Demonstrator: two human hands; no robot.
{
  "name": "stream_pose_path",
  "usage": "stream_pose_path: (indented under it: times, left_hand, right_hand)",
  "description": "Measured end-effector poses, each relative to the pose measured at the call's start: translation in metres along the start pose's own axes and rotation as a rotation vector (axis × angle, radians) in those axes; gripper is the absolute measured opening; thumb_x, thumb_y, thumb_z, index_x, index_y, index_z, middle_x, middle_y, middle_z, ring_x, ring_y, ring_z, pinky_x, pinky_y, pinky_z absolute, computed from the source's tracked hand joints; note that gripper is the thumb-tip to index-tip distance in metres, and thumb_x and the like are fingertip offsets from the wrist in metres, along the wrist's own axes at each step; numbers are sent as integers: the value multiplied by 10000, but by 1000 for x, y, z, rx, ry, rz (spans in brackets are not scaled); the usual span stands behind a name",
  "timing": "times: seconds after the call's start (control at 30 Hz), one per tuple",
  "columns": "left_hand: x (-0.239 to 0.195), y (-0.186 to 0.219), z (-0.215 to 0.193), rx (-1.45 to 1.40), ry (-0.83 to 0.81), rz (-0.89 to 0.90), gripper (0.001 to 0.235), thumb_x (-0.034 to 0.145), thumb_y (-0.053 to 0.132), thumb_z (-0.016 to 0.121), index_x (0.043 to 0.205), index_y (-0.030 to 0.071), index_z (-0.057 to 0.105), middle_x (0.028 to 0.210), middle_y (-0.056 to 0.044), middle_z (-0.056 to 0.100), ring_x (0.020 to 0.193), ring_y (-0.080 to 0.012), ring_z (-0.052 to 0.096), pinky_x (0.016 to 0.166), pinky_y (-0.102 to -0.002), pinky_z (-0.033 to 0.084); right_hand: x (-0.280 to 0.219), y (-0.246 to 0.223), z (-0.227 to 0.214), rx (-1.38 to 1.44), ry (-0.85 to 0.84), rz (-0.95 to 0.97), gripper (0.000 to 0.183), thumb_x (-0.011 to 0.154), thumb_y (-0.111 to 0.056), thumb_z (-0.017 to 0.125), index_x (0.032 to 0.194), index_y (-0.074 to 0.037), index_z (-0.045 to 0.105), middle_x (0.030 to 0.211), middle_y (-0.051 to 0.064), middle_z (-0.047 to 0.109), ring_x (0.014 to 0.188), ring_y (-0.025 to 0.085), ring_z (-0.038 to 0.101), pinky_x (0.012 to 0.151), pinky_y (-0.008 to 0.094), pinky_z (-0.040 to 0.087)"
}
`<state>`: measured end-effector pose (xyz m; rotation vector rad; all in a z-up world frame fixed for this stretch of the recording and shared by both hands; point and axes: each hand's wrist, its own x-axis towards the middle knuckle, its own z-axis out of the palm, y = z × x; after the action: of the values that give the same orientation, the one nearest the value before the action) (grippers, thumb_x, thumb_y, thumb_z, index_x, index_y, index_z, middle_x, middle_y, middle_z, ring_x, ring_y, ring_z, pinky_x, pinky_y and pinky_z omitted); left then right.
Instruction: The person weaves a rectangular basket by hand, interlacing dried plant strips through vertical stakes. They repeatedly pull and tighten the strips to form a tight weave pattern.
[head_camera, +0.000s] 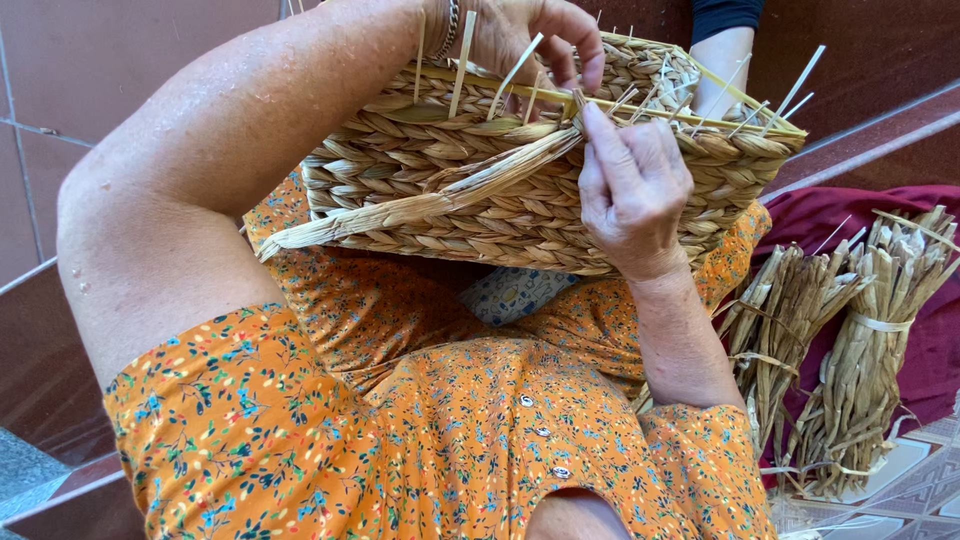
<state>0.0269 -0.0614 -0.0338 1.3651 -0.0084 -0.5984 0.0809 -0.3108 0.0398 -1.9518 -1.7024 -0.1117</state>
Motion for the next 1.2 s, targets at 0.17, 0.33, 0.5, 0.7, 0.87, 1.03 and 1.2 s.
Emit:
stream_pose_path:
  times: [0.17, 0.33, 0.5, 0.7, 0.87, 1.03, 1.2]
  left_hand:
    - [-8, 9, -1, -28, -28, 54, 318, 852, 57, 775, 1158, 77, 691, 999, -47, 719, 841, -123, 740, 713, -275, 642]
    - [-8, 13, 6, 7, -2, 19, 293, 882, 121, 783, 1172, 112, 742, 948, -21, 734, 794, -91, 711, 671, -263, 620]
    - [-6, 12, 10, 91, 103, -42, 217, 902, 183, 769, 1095, 90, 738, 903, -36, 758, 727, -99, 712, 615, -287, 610]
    - [-5, 4, 0, 241, 147, -12, 213, 997, 259, 706, 1023, 50, 676, 874, -70, 720, 719, -154, 714, 654, -327, 631]
    - [-23, -7, -20, 533, 146, -244, 248, 1008, 320, 673, 1031, 74, 684, 848, -119, 693, 703, -228, 654, 641, -419, 584]
    - [-25, -5, -20, 287, 36, -238, 273, 960, 327, 677, 999, 56, 678, 830, -91, 722, 713, -176, 705, 693, -368, 612]
    - [-38, 9, -11, 402, 189, -188, 265, 924, 288, 747, 1072, 70, 716, 844, -71, 703, 717, -151, 662, 655, -323, 578]
  right_hand:
    - [-5, -4, 0, -137, -70, -52, 466, 892, 68, 734, 1353, 26, 682, 944, 91, 543, 853, 257, 572, 733, 389, 532]
    - [2, -3, -3, -224, -167, -86, 364, 927, 21, 749, 1283, 37, 677, 942, 104, 485, 848, 271, 551, 702, 395, 512]
    - [16, -3, -9, -87, -178, -16, 296, 938, 38, 767, 1223, -15, 707, 994, 93, 524, 857, 220, 560, 654, 349, 502]
    - [-4, 18, -43, 211, 31, 202, 313, 1018, -46, 844, 1290, -31, 691, 1310, 144, 565, 1192, 242, 607, 825, 266, 605]
    - [-22, 56, -56, -79, 190, 215, 325, 1015, 3, 840, 1288, 26, 665, 1338, 151, 572, 1236, 284, 573, 1073, 401, 508]
    - [-45, 78, -63, 262, 222, 441, 264, 1056, -26, 784, 1277, 19, 646, 1356, 152, 581, 1266, 282, 610, 1076, 382, 553]
    - [-52, 77, -71, 91, 242, 300, 221, 1032, 36, 790, 1218, -21, 684, 1278, 124, 664, 1172, 254, 632, 1016, 388, 539]
